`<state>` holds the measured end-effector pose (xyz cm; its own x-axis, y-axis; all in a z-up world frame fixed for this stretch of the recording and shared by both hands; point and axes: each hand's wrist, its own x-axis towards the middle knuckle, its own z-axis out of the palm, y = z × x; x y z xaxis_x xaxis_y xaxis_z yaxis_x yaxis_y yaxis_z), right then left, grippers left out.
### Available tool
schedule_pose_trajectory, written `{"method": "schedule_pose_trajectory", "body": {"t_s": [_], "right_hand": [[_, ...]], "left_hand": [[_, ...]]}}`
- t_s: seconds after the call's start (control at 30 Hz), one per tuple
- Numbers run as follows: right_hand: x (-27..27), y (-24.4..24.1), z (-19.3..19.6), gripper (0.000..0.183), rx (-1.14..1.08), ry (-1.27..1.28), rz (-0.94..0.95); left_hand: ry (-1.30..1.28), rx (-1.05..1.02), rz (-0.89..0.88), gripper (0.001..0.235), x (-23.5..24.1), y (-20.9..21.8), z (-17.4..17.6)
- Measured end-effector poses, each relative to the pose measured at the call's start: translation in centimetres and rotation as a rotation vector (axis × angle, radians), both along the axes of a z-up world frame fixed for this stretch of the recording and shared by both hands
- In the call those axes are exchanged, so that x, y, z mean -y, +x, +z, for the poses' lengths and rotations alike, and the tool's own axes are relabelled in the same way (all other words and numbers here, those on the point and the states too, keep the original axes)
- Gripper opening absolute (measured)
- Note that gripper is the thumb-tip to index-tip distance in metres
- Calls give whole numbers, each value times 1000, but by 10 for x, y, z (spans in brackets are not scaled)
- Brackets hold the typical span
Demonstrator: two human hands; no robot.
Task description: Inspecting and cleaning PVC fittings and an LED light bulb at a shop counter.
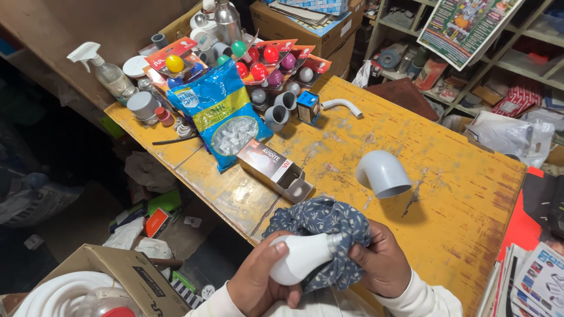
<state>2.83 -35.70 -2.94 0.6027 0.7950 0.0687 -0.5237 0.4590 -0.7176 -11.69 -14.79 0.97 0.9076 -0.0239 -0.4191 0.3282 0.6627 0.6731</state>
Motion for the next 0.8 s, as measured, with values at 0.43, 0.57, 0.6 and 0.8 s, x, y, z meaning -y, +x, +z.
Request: {"method": "schedule_pose_trajectory", "body": {"t_s": [0.43,0.57,0.6,0.8], "right_hand": [[17,-19,50,18,820,-337,-346],[9,-27,51,12,1026,-370,-522],[7,-28,51,13,1022,-397,-566],[2,-32,57,14,1047,-365,-581]], "left_hand": [[-337,86,-2,56,9,-1,4],[-312,53,-18,63,11,-2,-4],[-329,48,-38,64,10,-4,-6],[-322,21,-83,70,10,-6,-8]]}}
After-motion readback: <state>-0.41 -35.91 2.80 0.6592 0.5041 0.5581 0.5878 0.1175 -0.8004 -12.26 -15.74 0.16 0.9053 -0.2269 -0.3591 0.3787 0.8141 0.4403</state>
